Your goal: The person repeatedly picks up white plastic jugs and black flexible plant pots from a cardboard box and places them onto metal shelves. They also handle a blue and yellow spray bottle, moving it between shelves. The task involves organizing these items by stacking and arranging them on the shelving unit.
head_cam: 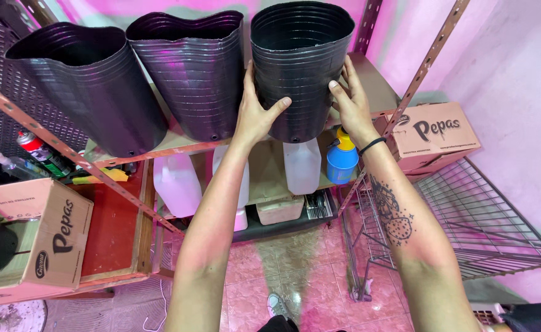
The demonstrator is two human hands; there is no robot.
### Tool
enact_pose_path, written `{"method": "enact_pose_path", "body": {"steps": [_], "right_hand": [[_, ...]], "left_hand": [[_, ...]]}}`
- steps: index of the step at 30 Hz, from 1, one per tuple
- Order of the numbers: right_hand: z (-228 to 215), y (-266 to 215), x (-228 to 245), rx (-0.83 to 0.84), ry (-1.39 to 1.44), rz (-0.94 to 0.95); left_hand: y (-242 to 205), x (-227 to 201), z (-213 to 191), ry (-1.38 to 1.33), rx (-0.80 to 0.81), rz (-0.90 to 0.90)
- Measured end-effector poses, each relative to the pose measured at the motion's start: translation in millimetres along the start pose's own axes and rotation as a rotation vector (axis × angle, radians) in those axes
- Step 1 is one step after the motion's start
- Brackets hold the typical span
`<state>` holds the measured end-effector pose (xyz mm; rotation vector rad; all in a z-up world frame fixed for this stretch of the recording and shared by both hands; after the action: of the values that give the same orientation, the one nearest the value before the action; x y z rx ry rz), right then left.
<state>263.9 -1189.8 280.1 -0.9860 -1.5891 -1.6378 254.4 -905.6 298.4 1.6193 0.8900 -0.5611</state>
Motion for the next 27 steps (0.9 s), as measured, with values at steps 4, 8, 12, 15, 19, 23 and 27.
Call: {"method": "enact_pose_path", "body": {"steps": [4, 8, 12, 15, 19, 23, 27], "right_hand": [[9, 28, -29, 0.016, 0.104, -0.095], [24, 40, -31, 0.037, 0.124, 0.031], [32, 45, -28, 0.034, 0.204, 0.089], [30, 51, -36, 0.024, 0.204, 0.106], [20, 34, -29, -0.024, -0.028, 0.147], [14, 0, -27, -0.015, 0.027, 0.183], [12, -54, -6, 0.09, 0.044, 0.082]], "left_hand": [[15, 21, 2, 0.034, -0.028, -0.02], [23, 29, -3, 0.022, -0.055, -0.035], [28, 34, -5, 0.017, -0.067, -0.061], [33, 46, -2, 0.025, -0.094, -0.045], [24, 41, 1, 0.058, -0.124, -0.096], [3, 27, 0, 0.102, -0.119, -0.25], [-43, 49, 2, 0.096, -0.004, -0.314]]}}
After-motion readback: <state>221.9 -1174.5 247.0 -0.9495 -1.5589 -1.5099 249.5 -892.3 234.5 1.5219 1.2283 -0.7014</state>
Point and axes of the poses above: each hand's wrist, its own y-axis towards the middle knuckle, its own z-axis out of the palm, x = y × z, the point moved 5 cm from there along y, towards the middle knuckle, and after that the axes turned 2 degrees about -x, right-handed, at the moved point
